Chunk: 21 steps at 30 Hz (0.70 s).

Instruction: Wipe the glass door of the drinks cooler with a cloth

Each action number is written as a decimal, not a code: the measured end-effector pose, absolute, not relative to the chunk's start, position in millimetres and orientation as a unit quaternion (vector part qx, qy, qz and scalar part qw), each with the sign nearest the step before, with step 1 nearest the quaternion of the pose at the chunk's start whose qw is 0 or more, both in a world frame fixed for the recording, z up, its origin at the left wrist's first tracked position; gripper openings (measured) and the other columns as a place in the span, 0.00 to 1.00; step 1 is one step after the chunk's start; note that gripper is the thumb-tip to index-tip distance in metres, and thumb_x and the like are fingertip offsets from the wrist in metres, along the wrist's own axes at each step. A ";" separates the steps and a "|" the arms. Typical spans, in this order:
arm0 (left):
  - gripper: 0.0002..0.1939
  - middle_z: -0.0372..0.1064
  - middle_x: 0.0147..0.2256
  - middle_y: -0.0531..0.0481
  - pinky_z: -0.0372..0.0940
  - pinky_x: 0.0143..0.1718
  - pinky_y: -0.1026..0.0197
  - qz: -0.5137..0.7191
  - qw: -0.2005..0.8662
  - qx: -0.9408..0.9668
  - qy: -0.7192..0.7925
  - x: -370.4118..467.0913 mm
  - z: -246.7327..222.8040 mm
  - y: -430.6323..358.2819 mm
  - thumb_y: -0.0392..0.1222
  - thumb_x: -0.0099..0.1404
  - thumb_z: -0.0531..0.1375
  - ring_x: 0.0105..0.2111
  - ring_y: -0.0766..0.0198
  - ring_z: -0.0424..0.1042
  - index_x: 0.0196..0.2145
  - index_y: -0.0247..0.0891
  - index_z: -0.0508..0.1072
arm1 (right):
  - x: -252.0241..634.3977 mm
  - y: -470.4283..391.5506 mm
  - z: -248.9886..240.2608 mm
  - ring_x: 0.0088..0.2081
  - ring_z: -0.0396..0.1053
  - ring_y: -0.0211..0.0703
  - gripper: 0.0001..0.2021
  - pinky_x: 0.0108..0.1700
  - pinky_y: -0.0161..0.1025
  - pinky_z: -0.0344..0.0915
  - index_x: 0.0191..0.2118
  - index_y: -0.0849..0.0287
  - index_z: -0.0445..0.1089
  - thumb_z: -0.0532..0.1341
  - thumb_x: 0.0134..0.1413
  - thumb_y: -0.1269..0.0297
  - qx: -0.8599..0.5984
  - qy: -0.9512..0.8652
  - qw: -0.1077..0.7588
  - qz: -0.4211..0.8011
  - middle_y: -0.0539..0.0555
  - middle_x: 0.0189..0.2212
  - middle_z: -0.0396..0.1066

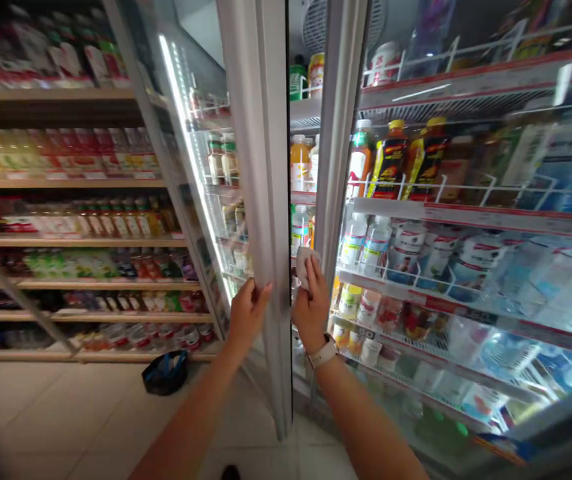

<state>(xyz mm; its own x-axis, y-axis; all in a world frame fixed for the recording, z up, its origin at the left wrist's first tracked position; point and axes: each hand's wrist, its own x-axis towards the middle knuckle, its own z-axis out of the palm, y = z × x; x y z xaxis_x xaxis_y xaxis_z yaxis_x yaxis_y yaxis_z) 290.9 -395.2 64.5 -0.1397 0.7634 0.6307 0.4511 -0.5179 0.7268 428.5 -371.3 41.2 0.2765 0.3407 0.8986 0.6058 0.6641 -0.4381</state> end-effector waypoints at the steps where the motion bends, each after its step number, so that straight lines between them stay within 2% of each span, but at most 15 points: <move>1: 0.20 0.52 0.21 0.60 0.53 0.27 0.65 0.590 0.136 0.635 0.479 278.2 64.4 -406.8 0.56 0.65 0.56 0.23 0.68 0.56 0.23 0.43 0.56 | 416.7 -375.2 41.8 0.65 0.59 0.45 0.32 0.64 0.54 0.63 0.68 0.51 0.55 0.47 0.59 0.76 -0.389 -0.601 0.694 -0.072 0.55 0.65 0.60; 4: 0.21 0.55 0.21 0.59 0.55 0.27 0.65 0.600 0.151 0.614 0.490 235.4 61.3 -439.3 0.59 0.63 0.57 0.24 0.67 0.57 0.23 0.42 0.59 | 377.5 -392.5 41.7 0.66 0.59 0.45 0.32 0.65 0.54 0.62 0.68 0.49 0.55 0.47 0.59 0.76 -0.345 -0.629 0.696 -0.001 0.53 0.65 0.60; 7: 0.21 0.63 0.24 0.55 0.59 0.30 0.64 0.620 0.170 0.583 0.497 188.8 56.9 -468.5 0.63 0.62 0.57 0.26 0.65 0.62 0.28 0.41 0.68 | 335.8 -415.0 39.8 0.65 0.59 0.46 0.31 0.65 0.54 0.62 0.68 0.49 0.56 0.48 0.61 0.76 -0.290 -0.657 0.693 0.064 0.53 0.65 0.60; 10: 0.27 0.68 0.25 0.53 0.61 0.28 0.63 0.637 0.133 0.543 0.531 142.9 55.0 -493.9 0.69 0.58 0.58 0.26 0.63 0.65 0.30 0.40 0.72 | 294.4 -436.5 38.7 0.66 0.58 0.46 0.31 0.65 0.51 0.63 0.68 0.48 0.54 0.48 0.62 0.77 -0.226 -0.699 0.669 0.114 0.51 0.66 0.58; 12: 0.31 0.67 0.22 0.53 0.59 0.25 0.63 0.643 0.073 0.509 0.568 113.8 55.9 -508.2 0.74 0.54 0.57 0.24 0.63 0.63 0.26 0.40 0.71 | 267.5 -447.1 39.6 0.66 0.57 0.44 0.32 0.65 0.49 0.63 0.69 0.47 0.52 0.48 0.62 0.78 -0.176 -0.728 0.648 0.137 0.50 0.66 0.58; 15: 0.35 0.64 0.19 0.53 0.58 0.23 0.62 0.645 -0.006 0.451 0.618 71.8 60.0 -525.5 0.79 0.53 0.52 0.22 0.62 0.61 0.21 0.41 0.68 | 228.4 -455.8 42.5 0.66 0.58 0.43 0.33 0.65 0.47 0.62 0.69 0.47 0.52 0.47 0.60 0.79 -0.113 -0.757 0.620 0.174 0.50 0.66 0.59; 21: 0.34 0.54 0.15 0.54 0.58 0.22 0.59 0.642 -0.086 0.368 0.667 -12.7 66.1 -542.8 0.79 0.53 0.49 0.22 0.61 0.59 0.16 0.44 0.60 | 162.3 -452.3 41.3 0.66 0.57 0.43 0.32 0.65 0.44 0.61 0.68 0.48 0.54 0.48 0.61 0.78 -0.061 -0.753 0.607 0.246 0.49 0.67 0.58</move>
